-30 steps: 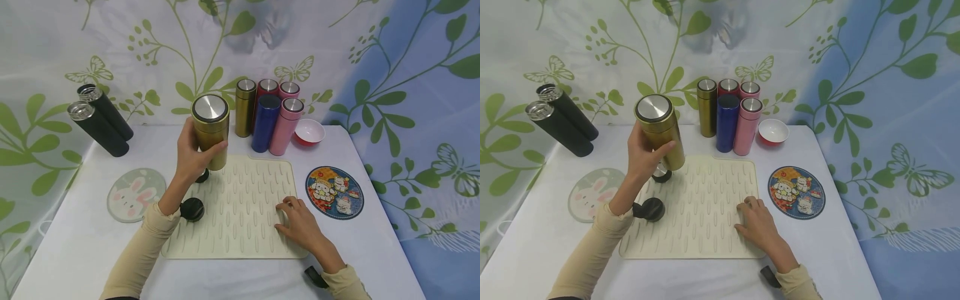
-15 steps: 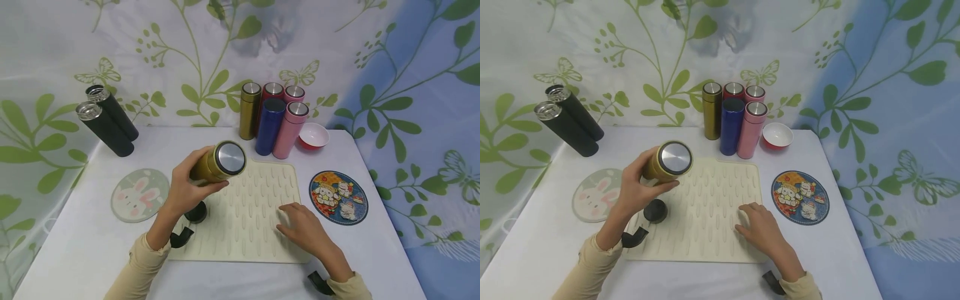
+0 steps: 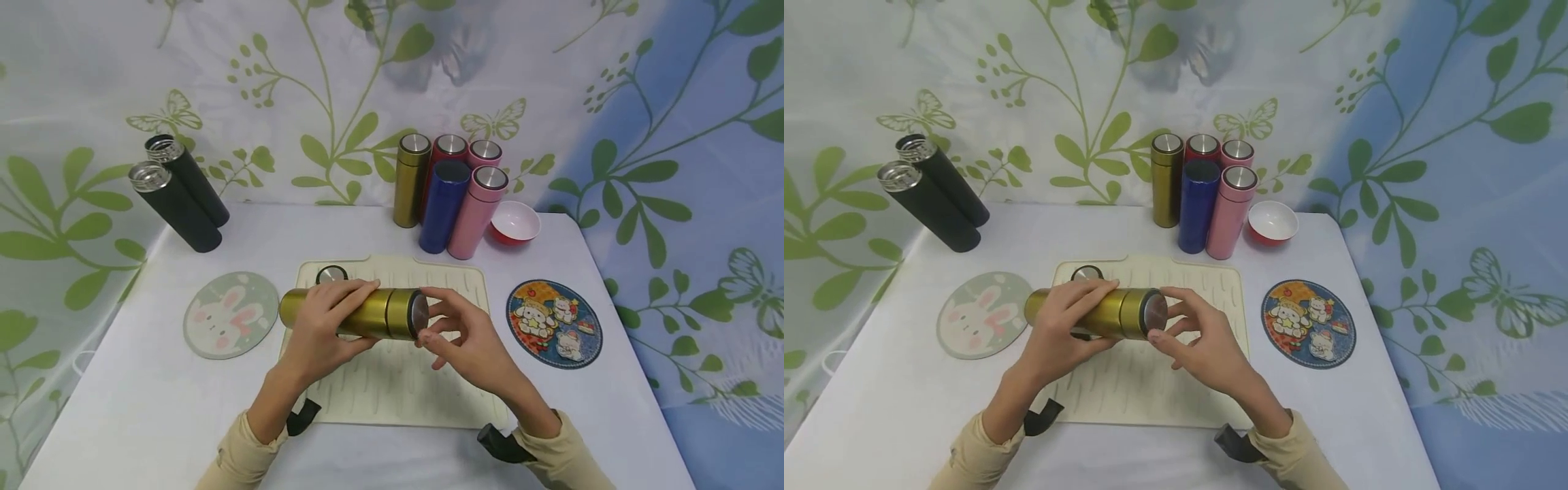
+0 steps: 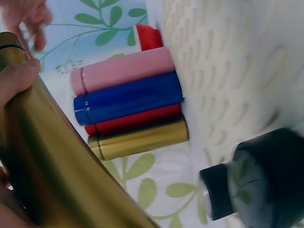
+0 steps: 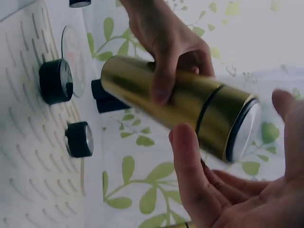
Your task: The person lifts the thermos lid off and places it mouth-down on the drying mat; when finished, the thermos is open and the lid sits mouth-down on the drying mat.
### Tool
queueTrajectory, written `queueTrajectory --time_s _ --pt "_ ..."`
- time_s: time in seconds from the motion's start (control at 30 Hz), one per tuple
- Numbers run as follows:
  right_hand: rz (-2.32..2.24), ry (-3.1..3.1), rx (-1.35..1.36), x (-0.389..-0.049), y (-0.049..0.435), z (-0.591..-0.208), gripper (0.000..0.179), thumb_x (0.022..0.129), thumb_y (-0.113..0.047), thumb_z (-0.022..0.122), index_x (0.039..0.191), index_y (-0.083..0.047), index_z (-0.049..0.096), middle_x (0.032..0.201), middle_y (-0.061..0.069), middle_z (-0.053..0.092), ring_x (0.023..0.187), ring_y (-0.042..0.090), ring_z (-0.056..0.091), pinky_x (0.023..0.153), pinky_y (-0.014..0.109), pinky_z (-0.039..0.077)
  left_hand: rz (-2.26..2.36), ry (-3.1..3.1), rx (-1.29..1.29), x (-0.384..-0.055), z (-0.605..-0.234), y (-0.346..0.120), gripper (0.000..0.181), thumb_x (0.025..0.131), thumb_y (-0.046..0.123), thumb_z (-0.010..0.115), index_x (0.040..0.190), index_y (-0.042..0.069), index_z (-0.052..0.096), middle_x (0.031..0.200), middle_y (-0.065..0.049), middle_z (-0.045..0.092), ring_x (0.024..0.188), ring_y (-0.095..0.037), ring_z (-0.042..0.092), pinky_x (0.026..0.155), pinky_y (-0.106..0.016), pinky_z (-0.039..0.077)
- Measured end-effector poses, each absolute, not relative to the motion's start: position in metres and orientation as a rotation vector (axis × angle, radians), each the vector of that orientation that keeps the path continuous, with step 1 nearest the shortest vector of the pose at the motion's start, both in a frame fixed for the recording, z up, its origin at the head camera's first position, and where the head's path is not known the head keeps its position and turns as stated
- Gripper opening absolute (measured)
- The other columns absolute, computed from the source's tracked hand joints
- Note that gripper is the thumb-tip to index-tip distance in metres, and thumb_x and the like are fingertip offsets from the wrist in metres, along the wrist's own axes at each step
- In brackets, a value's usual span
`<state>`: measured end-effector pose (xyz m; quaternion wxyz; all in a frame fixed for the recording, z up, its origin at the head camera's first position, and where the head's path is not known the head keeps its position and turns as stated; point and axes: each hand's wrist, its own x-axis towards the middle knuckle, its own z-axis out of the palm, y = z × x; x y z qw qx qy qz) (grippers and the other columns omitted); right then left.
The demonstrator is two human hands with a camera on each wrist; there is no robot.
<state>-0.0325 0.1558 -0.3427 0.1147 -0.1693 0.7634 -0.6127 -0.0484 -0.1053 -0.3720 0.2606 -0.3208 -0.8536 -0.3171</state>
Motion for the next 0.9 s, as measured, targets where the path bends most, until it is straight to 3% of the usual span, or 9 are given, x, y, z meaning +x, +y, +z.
queueTrajectory --time_s 0.23,0.53,0.7,0.9 --pt "-1.587 2.364 -0.349 -0.038 0.132 -0.342 0.046 0.089 -0.042 0.075 0.125 -0.018 0.062 0.103 0.01 0.063 0.074 0.025 0.067 0.048 0.039 0.055 -0.617 -2.344 -0.857 -0.039 -0.383 -0.1 0.081 0.062 0.026 0.096 0.136 0.015 0.062 0.124 -0.008 0.064 0.11 -0.032 0.059 0.093 -0.049 0.044" --pt "-1.644 2.439 -0.638 -0.03 0.123 -0.351 0.039 0.089 -0.032 0.077 0.121 -0.017 0.062 0.097 0.002 0.064 0.074 0.018 0.063 0.062 0.031 0.056 -0.576 -2.355 -0.809 -0.03 -0.376 -0.109 0.077 0.056 0.023 0.097 0.127 0.019 0.067 0.117 -0.004 0.066 0.105 -0.029 0.059 0.088 -0.048 0.043" --pt "-1.656 2.466 -0.797 -0.027 0.123 -0.353 0.04 0.089 -0.026 0.078 0.123 -0.018 0.061 0.099 -0.005 0.063 0.077 0.014 0.06 0.061 0.03 0.054 -0.544 -2.347 -0.838 -0.028 -0.372 -0.112 0.075 0.057 0.024 0.096 0.126 0.021 0.068 0.114 -0.001 0.068 0.103 -0.027 0.061 0.085 -0.047 0.044" --pt "-1.213 2.735 -1.333 -0.024 0.129 -0.345 0.066 0.079 -0.012 0.086 0.137 -0.013 0.054 0.131 0.006 0.052 0.115 0.02 0.054 0.092 0.037 0.052 -0.762 -2.43 -0.895 -0.026 -0.38 -0.116 0.08 0.056 0.027 0.097 0.129 0.017 0.067 0.115 0.001 0.07 0.103 -0.021 0.065 0.082 -0.043 0.048"
